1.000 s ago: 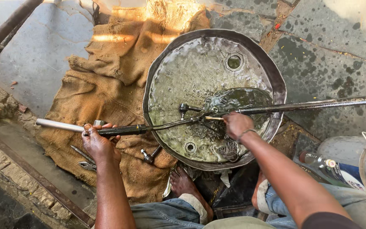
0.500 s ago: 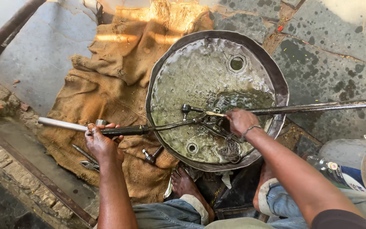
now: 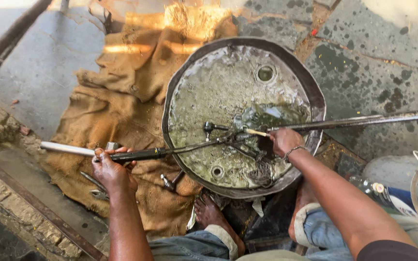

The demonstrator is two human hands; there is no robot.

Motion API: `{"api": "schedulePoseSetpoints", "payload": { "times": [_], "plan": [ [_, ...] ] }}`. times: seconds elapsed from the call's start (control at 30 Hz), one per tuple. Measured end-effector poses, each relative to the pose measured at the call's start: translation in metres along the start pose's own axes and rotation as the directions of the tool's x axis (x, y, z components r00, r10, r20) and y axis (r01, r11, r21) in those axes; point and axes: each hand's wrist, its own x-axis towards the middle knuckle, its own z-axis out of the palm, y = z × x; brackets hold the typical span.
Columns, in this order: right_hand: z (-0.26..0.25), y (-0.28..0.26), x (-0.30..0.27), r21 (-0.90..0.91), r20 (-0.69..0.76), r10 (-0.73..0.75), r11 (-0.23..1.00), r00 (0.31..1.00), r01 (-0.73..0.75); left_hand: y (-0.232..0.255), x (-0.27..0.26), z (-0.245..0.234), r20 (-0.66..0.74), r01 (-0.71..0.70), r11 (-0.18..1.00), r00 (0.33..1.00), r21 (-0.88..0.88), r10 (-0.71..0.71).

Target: The person cleans a mechanical rod and joint linkage in a basin of fluid using a small brush and by hand.

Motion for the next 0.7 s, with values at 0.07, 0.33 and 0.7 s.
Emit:
{"api": "schedulePoseSetpoints", "payload": {
  "times": [0.07, 0.33, 0.7],
  "plan": [
    [0.011, -0.018, 0.001, 0.011, 0.094, 0.080, 0.997, 0.992, -0.081, -0.004, 0.003, 0.000, 0.028, -0.011, 1.000, 1.000, -0.026, 0.012],
    [0.060, 0.013, 0.010, 0.123, 0.033, 0.132, 0.983, 0.991, -0.136, 0.001, -0.002, 0.003, -0.003, 0.017, 1.000, 1.000, -0.013, -0.017],
    [0.136, -0.043, 0.000, 0.607, 0.079, 0.236, 0.760, 0.969, -0.234, -0.003, 0.006, 0.001, 0.013, 0.013, 0.999, 1.000, -0.034, -0.012]
  ]
}}
